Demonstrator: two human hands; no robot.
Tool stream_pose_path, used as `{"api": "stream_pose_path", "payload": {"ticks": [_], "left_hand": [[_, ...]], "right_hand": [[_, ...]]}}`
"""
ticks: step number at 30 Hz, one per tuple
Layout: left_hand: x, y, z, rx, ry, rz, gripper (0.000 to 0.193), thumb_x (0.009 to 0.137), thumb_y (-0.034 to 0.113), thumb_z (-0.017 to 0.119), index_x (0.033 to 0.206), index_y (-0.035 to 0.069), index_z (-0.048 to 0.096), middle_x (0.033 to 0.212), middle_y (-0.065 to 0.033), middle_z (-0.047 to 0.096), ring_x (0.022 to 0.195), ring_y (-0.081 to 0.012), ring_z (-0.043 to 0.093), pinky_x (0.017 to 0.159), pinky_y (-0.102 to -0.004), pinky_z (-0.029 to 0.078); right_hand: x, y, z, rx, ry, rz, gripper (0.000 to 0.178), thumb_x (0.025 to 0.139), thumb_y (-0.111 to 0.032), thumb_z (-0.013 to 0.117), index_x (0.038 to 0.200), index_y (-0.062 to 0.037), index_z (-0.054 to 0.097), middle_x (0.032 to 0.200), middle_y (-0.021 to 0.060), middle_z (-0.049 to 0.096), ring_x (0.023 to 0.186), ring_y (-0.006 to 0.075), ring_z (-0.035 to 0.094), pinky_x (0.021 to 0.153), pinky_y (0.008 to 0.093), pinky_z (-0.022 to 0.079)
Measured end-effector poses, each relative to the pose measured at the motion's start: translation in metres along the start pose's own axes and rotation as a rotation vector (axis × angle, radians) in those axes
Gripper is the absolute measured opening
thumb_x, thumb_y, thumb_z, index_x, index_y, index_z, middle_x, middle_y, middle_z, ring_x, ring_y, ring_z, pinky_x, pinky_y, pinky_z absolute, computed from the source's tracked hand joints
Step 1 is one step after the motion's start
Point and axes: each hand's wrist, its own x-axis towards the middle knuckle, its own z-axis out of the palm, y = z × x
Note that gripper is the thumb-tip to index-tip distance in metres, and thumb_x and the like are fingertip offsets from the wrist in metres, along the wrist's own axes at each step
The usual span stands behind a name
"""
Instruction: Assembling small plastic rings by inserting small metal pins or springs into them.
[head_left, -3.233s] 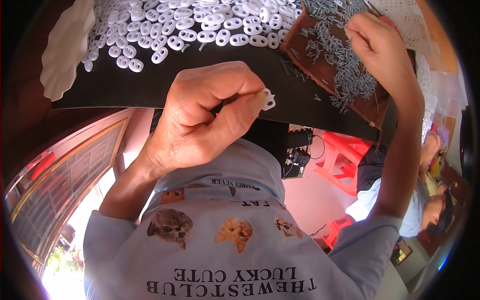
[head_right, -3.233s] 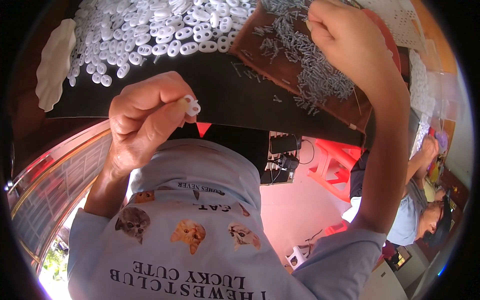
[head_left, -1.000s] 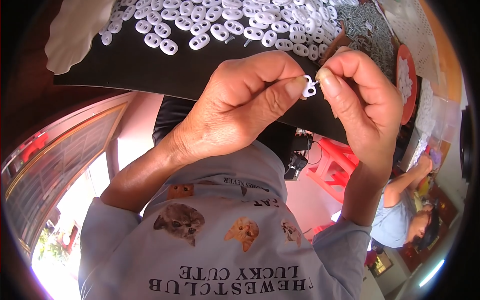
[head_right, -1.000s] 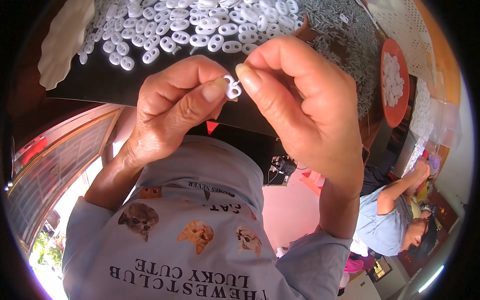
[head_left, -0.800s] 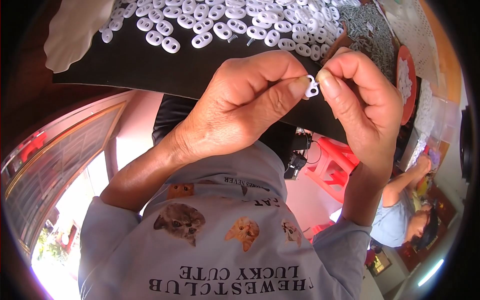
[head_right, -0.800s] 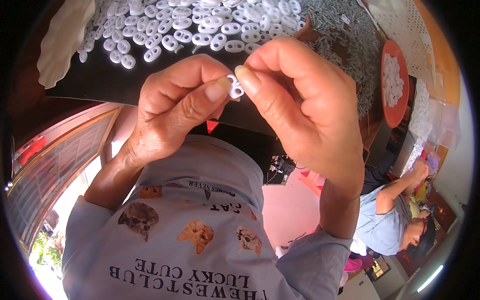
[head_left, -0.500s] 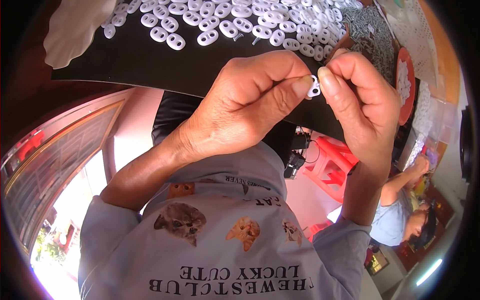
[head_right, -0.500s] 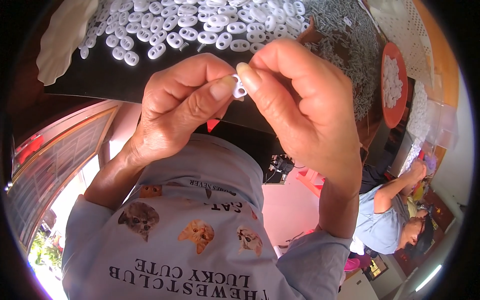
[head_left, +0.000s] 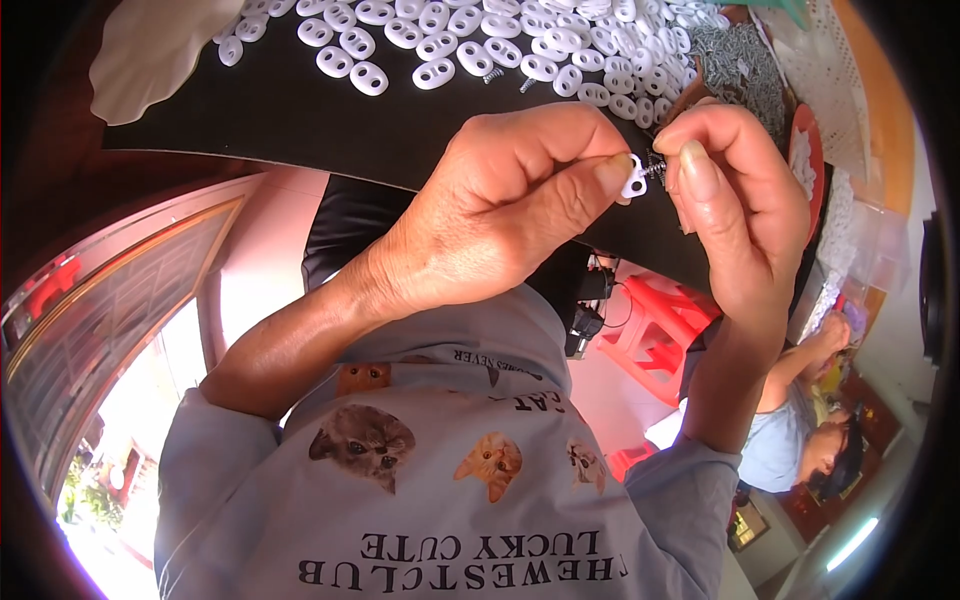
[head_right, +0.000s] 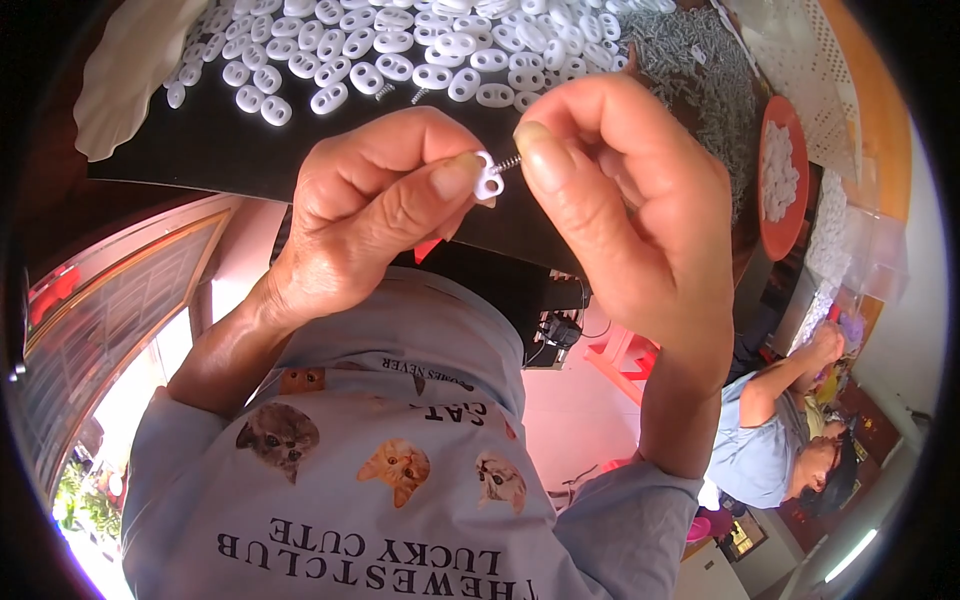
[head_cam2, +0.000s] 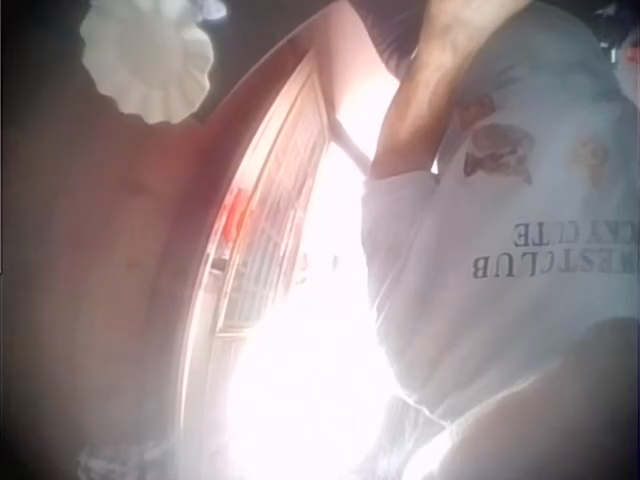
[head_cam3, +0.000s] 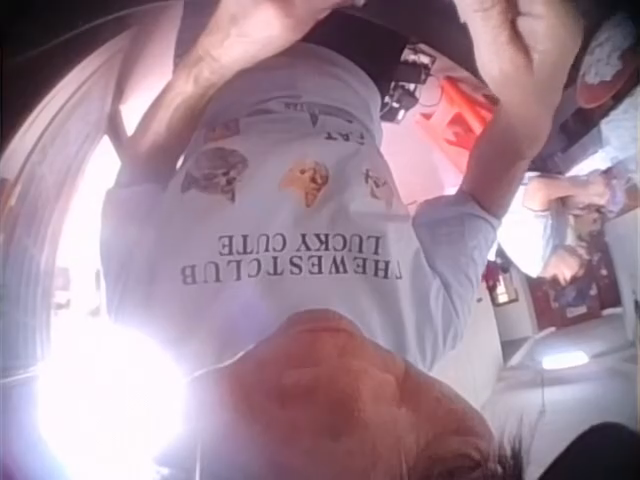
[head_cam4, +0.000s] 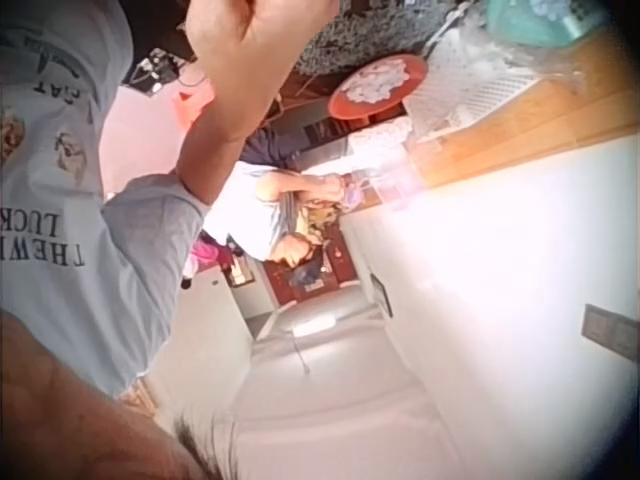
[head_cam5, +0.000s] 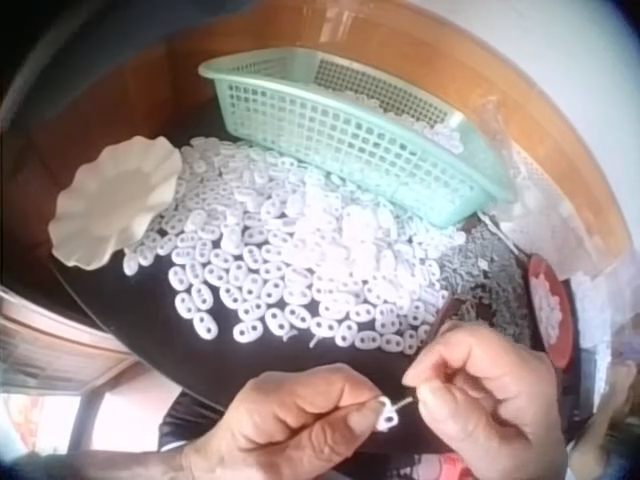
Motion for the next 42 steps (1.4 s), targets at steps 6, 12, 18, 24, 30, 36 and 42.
{"api": "stream_pose_path", "payload": {"ticks": [6, 12, 18, 24, 30, 36, 42], "left_hand": [[0.0, 0.0, -0.001, -0.004, -0.004, 0.014, 0.019, 0.104, 0.016, 0.053, 0.099, 0.0, 0.061, 0.076, 0.0001, 0.056, 0.066, -0.0048, 0.048, 0.062, -0.0215, 0.041], [0.0, -0.002, 0.0, -0.009, 0.004, 0.008, 0.019, 0.105, 0.016, 0.052, 0.098, 0.0, 0.061, 0.075, 0.001, 0.055, 0.065, -0.0042, 0.047, 0.062, -0.0212, 0.04], [0.001, -0.004, 0.002, 0.011, 0.015, 0.019, 0.019, 0.105, 0.016, 0.053, 0.099, 0.0, 0.061, 0.075, 0.0015, 0.055, 0.065, -0.0038, 0.046, 0.061, -0.0209, 0.04], [0.001, -0.003, 0.003, 0.065, 0.022, 0.024, 0.018, 0.105, 0.016, 0.053, 0.099, 0.001, 0.061, 0.075, 0.0021, 0.054, 0.065, -0.0033, 0.046, 0.06, -0.0199, 0.04], [-0.002, -0.006, 0.003, 0.075, 0.037, 0.049, 0.018, 0.105, 0.015, 0.053, 0.099, 0.001, 0.062, 0.075, 0.0023, 0.054, 0.065, -0.003, 0.045, 0.06, -0.0197, 0.039], [-0.002, 0.0, 0.004, -0.064, 0.045, -0.019, 0.016, 0.104, 0.015, 0.053, 0.098, 0.002, 0.062, 0.075, 0.0031, 0.054, 0.065, -0.0029, 0.044, 0.059, -0.0192, 0.037], [-0.001, 0.003, 0.002, -0.062, 0.031, -0.036, 0.016, 0.104, 0.013, 0.053, 0.098, 0.002, 0.062, 0.076, 0.0033, 0.053, 0.067, -0.0031, 0.044, 0.06, -0.0195, 0.037]], "right_hand": [[0.004, 0.01, 0.0, -0.128, -0.047, -0.187, 0.01, 0.1, -0.007, 0.055, 0.101, 0.0012, 0.059, 0.084, -0.0015, 0.053, 0.07, 0.0033, 0.044, 0.061, 0.0181, 0.034], [0.001, 0.007, 0.007, -0.166, -0.014, -0.075, 0.01, 0.101, -0.009, 0.056, 0.1, 0.0005, 0.058, 0.084, -0.0017, 0.053, 0.068, 0.0032, 0.044, 0.059, 0.0181, 0.035], [0.0, 0.009, 0.011, -0.242, 0.024, -0.148, 0.014, 0.102, -0.012, 0.056, 0.1, 0.0012, 0.058, 0.079, -0.0023, 0.052, 0.068, 0.0037, 0.044, 0.059, 0.019, 0.036], [-0.004, -0.001, 0.016, -0.232, 0.06, -0.02, 0.014, 0.102, -0.012, 0.056, 0.101, 0.0024, 0.058, 0.081, -0.0013, 0.051, 0.072, 0.0058, 0.044, 0.064, 0.0203, 0.038], [-0.004, -0.001, 0.019, -0.198, 0.034, -0.023, 0.014, 0.101, -0.009, 0.055, 0.102, 0.0039, 0.058, 0.082, -0.0006, 0.052, 0.075, 0.0065, 0.045, 0.067, 0.0213, 0.039], [-0.003, -0.001, 0.016, 0.014, 0.096, 0.0, 0.012, 0.098, -0.007, 0.06, 0.092, 0.0016, 0.055, 0.069, 0.0036, 0.048, 0.06, 0.0101, 0.041, 0.054, 0.0263, 0.036], [-0.003, 0.001, 0.013, -0.038, 0.066, -0.089, 0.011, 0.097, -0.006, 0.061, 0.091, 0.0008, 0.056, 0.069, 0.0039, 0.049, 0.06, 0.0104, 0.044, 0.054, 0.0258, 0.038]]}}
